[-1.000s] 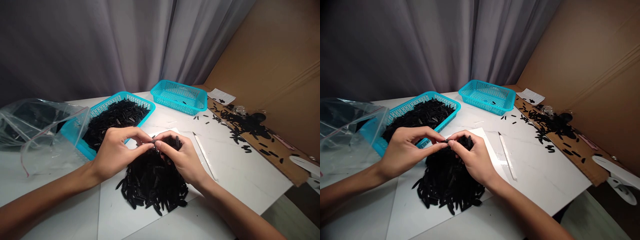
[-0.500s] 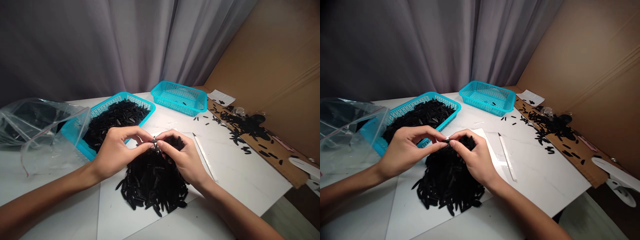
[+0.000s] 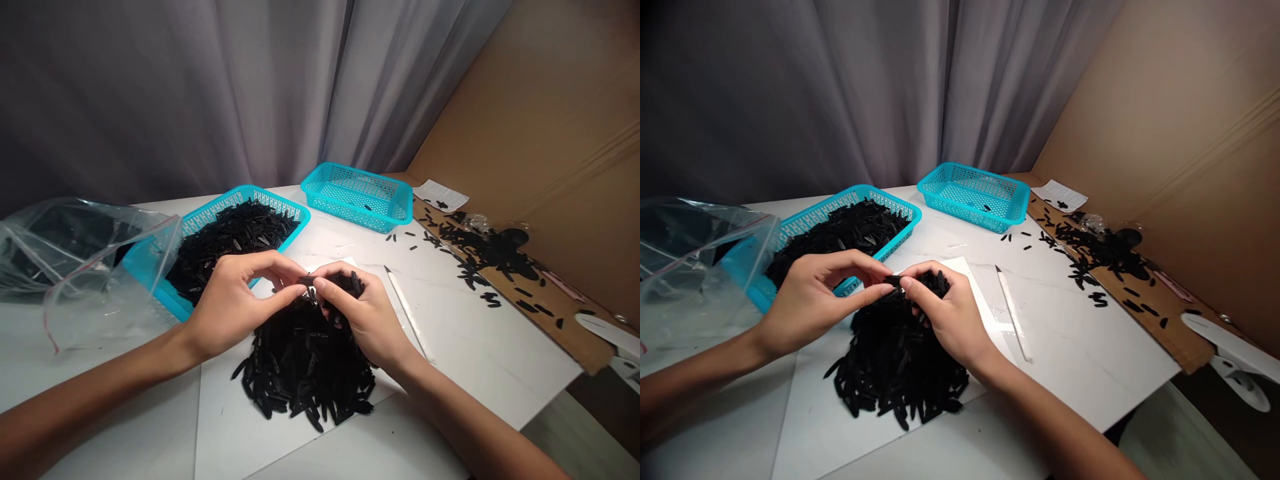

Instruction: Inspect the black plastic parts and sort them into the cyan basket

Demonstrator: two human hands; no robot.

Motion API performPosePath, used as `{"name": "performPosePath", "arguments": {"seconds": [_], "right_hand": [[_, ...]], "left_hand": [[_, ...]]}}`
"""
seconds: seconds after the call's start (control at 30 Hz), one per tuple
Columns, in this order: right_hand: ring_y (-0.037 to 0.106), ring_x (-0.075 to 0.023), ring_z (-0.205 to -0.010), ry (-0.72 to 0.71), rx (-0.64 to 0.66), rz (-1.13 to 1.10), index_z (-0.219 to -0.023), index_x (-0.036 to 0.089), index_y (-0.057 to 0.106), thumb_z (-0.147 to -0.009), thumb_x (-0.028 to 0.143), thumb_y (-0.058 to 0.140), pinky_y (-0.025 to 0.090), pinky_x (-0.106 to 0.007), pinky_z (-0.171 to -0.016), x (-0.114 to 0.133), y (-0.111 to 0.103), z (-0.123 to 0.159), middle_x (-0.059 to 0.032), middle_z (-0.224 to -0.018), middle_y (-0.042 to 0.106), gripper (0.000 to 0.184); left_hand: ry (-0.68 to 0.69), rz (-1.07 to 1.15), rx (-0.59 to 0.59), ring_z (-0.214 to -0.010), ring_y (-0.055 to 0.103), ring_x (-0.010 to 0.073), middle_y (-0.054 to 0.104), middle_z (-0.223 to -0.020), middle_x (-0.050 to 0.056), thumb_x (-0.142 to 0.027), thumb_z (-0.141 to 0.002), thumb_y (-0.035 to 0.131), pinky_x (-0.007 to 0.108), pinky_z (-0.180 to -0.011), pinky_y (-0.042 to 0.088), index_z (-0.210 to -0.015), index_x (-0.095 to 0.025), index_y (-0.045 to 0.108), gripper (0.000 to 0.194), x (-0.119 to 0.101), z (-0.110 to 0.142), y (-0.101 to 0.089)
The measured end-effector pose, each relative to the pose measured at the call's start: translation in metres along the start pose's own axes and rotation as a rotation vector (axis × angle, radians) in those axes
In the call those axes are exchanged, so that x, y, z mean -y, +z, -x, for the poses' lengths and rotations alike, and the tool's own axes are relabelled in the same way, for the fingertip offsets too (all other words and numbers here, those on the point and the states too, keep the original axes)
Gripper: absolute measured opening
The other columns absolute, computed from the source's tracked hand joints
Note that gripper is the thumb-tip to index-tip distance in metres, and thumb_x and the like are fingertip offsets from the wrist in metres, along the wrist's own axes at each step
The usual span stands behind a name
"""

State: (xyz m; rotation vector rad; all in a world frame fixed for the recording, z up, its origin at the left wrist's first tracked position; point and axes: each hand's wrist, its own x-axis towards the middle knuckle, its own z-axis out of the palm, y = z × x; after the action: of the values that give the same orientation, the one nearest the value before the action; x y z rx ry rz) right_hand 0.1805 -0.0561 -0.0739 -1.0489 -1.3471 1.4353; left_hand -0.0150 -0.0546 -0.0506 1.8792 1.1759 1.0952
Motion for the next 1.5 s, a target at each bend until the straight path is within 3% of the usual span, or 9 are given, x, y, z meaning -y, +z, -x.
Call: {"name": "performPosePath", "arguments": {"seconds": [0.57, 0.83, 1.03, 1.17, 1.3, 1.5], "right_hand": [[0.050, -0.0083, -0.057, 0.116, 0.043, -0.094, -0.087, 0.019, 0.069, -0.089, 0.045, 0.072, 0.036, -0.018, -0.046, 0.0002, 0.0017, 0.0016, 0.0025, -0.069, 0.057, 0.026], [0.052, -0.0090, -0.058, 0.091, 0.040, -0.047, -0.084, 0.018, 0.067, -0.090, 0.043, 0.071, 0.040, -0.019, -0.049, 0.0024, 0.0014, 0.0023, 0.0025, -0.069, 0.057, 0.026], [0.050, -0.0083, -0.056, 0.172, 0.061, -0.133, -0.082, 0.018, 0.066, -0.087, 0.039, 0.074, 0.035, -0.017, -0.046, 0.0038, 0.0014, 0.0026, 0.0029, -0.069, 0.057, 0.023], [0.049, -0.0081, -0.055, 0.172, 0.029, -0.122, -0.080, 0.018, 0.065, -0.088, 0.043, 0.072, 0.034, -0.018, -0.045, 0.0046, 0.0017, 0.0025, 0.0026, -0.069, 0.057, 0.027], [0.047, -0.0081, -0.052, 0.201, 0.006, -0.144, -0.076, 0.017, 0.063, -0.086, 0.042, 0.074, 0.032, -0.019, -0.044, 0.0051, 0.0022, 0.0020, 0.0025, -0.066, 0.056, 0.029], [0.046, -0.0080, -0.051, 0.237, 0.017, -0.239, -0.070, 0.016, 0.061, -0.083, 0.042, 0.076, 0.030, -0.019, -0.043, 0.0030, 0.0027, 0.0000, 0.0021, -0.064, 0.054, 0.032]], "left_hand": [[-0.004, 0.038, -0.032, -0.074, 0.068, 0.0082, 0.076, -0.082, -0.004, -0.022, -0.082, 0.079, 0.015, -0.071, 0.054, -0.089, -0.023, 0.076, 0.007, 0.0017, 0.0023, 0.0030], [-0.130, 0.173, 0.022, -0.079, 0.072, 0.0102, 0.077, -0.084, -0.002, -0.028, -0.085, 0.077, 0.014, -0.074, 0.056, -0.088, -0.022, 0.077, 0.007, 0.0008, -0.0020, 0.0011], [-0.236, 0.266, 0.063, -0.074, 0.070, 0.0084, 0.076, -0.077, -0.002, -0.024, -0.085, 0.077, 0.011, -0.067, 0.054, -0.083, -0.019, 0.078, 0.005, 0.0023, -0.0054, -0.0005], [-0.270, 0.309, 0.091, -0.079, 0.071, 0.0097, 0.078, -0.082, -0.001, -0.025, -0.085, 0.077, 0.012, -0.071, 0.056, -0.088, -0.020, 0.079, 0.006, 0.0044, -0.0056, -0.0009], [-0.261, 0.292, 0.066, -0.087, 0.075, 0.0142, 0.079, -0.091, 0.001, -0.028, -0.083, 0.080, 0.017, -0.077, 0.060, -0.097, -0.021, 0.079, 0.015, 0.0070, -0.0043, -0.0004], [-0.193, 0.198, 0.025, -0.083, 0.076, 0.0157, 0.079, -0.088, 0.003, -0.031, -0.082, 0.081, 0.022, -0.079, 0.062, -0.098, -0.021, 0.078, 0.019, 0.0074, -0.0029, -0.0003]]}}
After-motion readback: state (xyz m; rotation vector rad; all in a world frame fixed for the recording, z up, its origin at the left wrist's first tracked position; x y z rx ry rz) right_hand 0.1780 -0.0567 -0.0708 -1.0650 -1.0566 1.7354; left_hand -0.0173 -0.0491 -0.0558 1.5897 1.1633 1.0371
